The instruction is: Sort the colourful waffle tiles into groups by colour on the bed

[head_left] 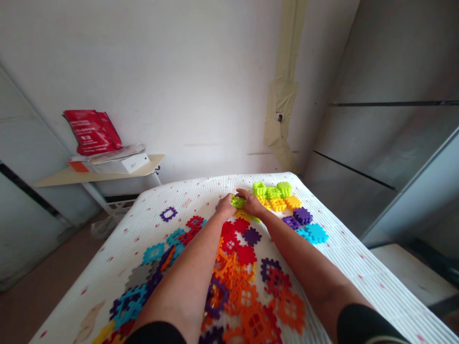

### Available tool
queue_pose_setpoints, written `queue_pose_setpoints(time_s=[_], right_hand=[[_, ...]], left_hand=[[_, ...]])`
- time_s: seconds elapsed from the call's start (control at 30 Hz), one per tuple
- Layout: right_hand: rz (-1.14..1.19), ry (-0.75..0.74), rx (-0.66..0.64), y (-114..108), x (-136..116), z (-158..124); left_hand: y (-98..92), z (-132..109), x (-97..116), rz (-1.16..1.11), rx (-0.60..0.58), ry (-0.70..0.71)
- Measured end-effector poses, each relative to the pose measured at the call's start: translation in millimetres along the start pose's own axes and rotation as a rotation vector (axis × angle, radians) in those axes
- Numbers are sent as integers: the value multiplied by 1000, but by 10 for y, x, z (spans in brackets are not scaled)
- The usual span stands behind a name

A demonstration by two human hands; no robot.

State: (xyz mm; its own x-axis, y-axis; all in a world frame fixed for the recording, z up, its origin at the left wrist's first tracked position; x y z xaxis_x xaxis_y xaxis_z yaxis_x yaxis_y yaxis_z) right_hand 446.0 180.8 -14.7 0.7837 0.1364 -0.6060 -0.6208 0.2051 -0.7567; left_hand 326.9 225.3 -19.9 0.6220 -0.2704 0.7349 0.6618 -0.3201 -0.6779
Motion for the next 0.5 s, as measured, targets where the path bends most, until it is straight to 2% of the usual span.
queue_pose_setpoints(time_s=[0.13, 0.3, 0.4, 0.5], right_hand=[[44, -12, 42, -6, 8, 12], [-185, 5, 117, -194, -21, -83], [-398, 18, 72, -278, -58, -147], [-511, 53, 15, -294, -72, -152]], left_hand=[[13, 18, 9, -24, -20, 3], [3, 30, -14, -61, -34, 17], [8, 39, -29, -89, -43, 30], [10, 44, -32, -114, -48, 45]])
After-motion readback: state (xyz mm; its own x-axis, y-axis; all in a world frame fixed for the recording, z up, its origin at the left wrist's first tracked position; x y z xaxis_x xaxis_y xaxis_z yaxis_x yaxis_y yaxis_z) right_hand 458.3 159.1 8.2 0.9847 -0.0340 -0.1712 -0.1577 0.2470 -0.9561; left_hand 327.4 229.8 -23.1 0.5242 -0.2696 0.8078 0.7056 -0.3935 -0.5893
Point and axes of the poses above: each hand's wrist, its own z-axis towards the middle knuckle, its own y-axis out of the palm, x = y × z, the point moved 4 cm from there along z, towards the middle knuckle, and after that the axes turned 10 degrees about -z, right-handed, at the moved point
